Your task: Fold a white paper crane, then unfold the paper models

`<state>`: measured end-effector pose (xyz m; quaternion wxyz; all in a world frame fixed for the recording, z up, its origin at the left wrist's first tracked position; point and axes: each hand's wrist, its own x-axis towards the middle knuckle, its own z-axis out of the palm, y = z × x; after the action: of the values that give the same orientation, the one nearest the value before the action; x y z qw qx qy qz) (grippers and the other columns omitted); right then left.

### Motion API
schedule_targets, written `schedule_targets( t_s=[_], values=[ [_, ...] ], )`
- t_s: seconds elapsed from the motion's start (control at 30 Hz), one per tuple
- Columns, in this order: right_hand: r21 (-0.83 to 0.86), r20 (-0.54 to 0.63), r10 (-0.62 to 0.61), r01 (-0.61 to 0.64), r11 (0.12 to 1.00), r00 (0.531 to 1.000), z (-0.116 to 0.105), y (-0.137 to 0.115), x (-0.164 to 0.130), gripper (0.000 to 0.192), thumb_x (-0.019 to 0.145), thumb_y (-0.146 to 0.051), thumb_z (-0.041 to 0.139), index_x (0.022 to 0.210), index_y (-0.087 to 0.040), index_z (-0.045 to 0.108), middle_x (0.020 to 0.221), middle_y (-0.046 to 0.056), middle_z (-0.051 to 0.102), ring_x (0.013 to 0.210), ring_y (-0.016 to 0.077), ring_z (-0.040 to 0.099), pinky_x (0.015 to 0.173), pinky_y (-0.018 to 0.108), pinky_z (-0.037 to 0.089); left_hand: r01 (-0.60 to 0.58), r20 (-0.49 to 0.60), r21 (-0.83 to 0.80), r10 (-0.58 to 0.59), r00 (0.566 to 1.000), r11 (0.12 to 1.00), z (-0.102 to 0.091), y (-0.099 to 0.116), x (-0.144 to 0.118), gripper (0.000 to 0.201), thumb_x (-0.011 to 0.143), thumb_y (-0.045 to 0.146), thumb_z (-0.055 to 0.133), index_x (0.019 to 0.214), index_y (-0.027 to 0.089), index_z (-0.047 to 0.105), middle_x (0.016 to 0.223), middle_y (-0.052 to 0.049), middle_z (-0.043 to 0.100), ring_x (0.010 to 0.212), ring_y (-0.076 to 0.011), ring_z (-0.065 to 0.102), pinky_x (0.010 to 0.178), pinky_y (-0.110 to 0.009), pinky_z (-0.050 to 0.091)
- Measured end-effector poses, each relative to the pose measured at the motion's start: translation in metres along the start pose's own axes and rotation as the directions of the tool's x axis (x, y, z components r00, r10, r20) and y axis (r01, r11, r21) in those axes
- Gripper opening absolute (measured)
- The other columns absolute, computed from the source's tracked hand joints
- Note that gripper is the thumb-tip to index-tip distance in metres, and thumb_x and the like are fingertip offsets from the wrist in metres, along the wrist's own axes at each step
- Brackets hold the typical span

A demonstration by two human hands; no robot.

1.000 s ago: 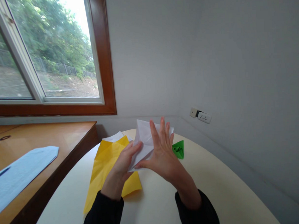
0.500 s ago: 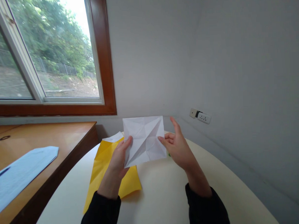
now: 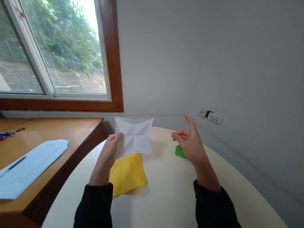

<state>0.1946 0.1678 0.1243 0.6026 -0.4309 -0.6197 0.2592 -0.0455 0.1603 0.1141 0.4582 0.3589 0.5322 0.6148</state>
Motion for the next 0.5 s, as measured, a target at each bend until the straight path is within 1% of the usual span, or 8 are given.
schedule_targets(
  t_s=[0.03, 0.07, 0.1, 0.13, 0.2, 0.27, 0.37, 0.5],
  values=[
    [-0.016, -0.006, -0.012, 0.012, 1.0, 1.0, -0.001, 0.0, 0.0, 0.079, 0.074, -0.031, 0.06, 0.14, -0.019, 0.017, 0.065, -0.005, 0.056, 0.064, 0.0168, 0.06, 0.069, 0.036, 0.052, -0.024, -0.059, 0.087, 0.029, 0.998, 0.996, -0.008, -0.002, 0.007, 0.019, 0.071, 0.03, 0.056, 0.077, 0.013, 0.061, 0.059, -0.003, 0.063, 0.058, -0.019, 0.061, 0.053, -0.026, 0.047],
    [-0.027, -0.008, -0.021, 0.021, 0.999, 1.0, -0.002, 0.001, 0.0, 0.079, 0.075, -0.031, 0.06, 0.14, -0.02, 0.017, 0.065, -0.005, 0.057, 0.065, 0.0173, 0.061, 0.07, 0.036, 0.052, -0.043, -0.091, 0.196, 0.062, 0.994, 0.98, -0.016, -0.004, 0.013, 0.019, 0.072, 0.03, 0.053, 0.076, 0.013, 0.061, 0.058, -0.002, 0.062, 0.057, -0.0184, 0.06, 0.05, -0.025, 0.045],
    [-0.036, -0.006, -0.025, 0.024, 0.999, 1.0, -0.002, 0.001, 0.001, 0.079, 0.075, -0.031, 0.059, 0.14, -0.019, 0.016, 0.065, -0.004, 0.057, 0.065, 0.0176, 0.061, 0.07, 0.037, 0.052, -0.053, -0.104, 0.329, 0.092, 0.99, 0.943, -0.023, -0.006, 0.019, 0.019, 0.072, 0.029, 0.051, 0.074, 0.013, 0.061, 0.057, -0.002, 0.061, 0.055, -0.0181, 0.058, 0.047, -0.024, 0.043],
    [-0.047, -0.003, -0.023, 0.023, 0.999, 1.0, -0.002, 0.001, 0.001, 0.079, 0.075, -0.031, 0.059, 0.14, -0.019, 0.016, 0.066, -0.004, 0.057, 0.066, 0.0176, 0.061, 0.07, 0.037, 0.052, -0.046, -0.121, 0.462, 0.115, 0.986, 0.886, -0.03, -0.009, 0.025, 0.019, 0.072, 0.028, 0.048, 0.07, 0.014, 0.06, 0.055, -0.002, 0.059, 0.053, -0.018, 0.056, 0.045, -0.023, 0.04],
    [-0.078, 0.012, -0.009, 0.01, 0.997, 1.0, -0.001, 0.001, 0.001, 0.079, 0.075, -0.031, 0.059, 0.14, -0.02, 0.017, 0.068, -0.003, 0.058, 0.065, 0.0174, 0.061, 0.069, 0.036, 0.052, -0.023, -0.124, 0.526, 0.104, 0.987, 0.85, -0.04, -0.015, 0.034, 0.015, 0.069, 0.024, 0.049, 0.063, 0.015, 0.059, 0.054, -0.003, 0.059, 0.053, -0.019, 0.056, 0.044, -0.024, 0.039],
    [-0.113, 0.03, 0.005, -0.002, 0.994, 1.0, -0.001, 0.001, 0.0, 0.078, 0.075, -0.032, 0.059, 0.141, -0.021, 0.018, 0.071, -0.002, 0.059, 0.064, 0.0169, 0.06, 0.069, 0.036, 0.052, -0.004, -0.11, 0.566, 0.081, 0.991, 0.825, -0.047, -0.022, 0.041, 0.012, 0.065, 0.019, 0.049, 0.058, 0.015, 0.058, 0.055, -0.004, 0.06, 0.054, -0.02, 0.057, 0.046, -0.024, 0.04],
    [-0.157, 0.035, 0.01, -0.004, 0.988, 0.999, -0.001, 0.002, 0.0, 0.079, 0.076, -0.033, 0.059, 0.141, -0.021, 0.017, 0.073, -0.002, 0.059, 0.065, 0.0166, 0.059, 0.07, 0.036, 0.051, 0.018, -0.091, 0.624, 0.05, 0.995, 0.781, -0.052, -0.031, 0.05, 0.011, 0.059, 0.012, 0.049, 0.052, 0.016, 0.057, 0.055, -0.006, 0.061, 0.055, -0.0215, 0.058, 0.049, -0.026, 0.041],
    [-0.189, 0.019, 0.002, 0.002, 0.982, 1.0, -0.004, 0.004, 0.0, 0.079, 0.077, -0.034, 0.058, 0.142, -0.022, 0.015, 0.075, -0.001, 0.06, 0.066, 0.0166, 0.059, 0.068, 0.035, 0.05, 0.028, -0.08, 0.689, 0.038, 0.996, 0.724, -0.057, -0.042, 0.058, 0.013, 0.053, 0.009, 0.051, 0.045, 0.019, 0.055, 0.051, -0.005, 0.06, 0.06, -0.0242, 0.06, 0.053, -0.027, 0.042]
  ],
)
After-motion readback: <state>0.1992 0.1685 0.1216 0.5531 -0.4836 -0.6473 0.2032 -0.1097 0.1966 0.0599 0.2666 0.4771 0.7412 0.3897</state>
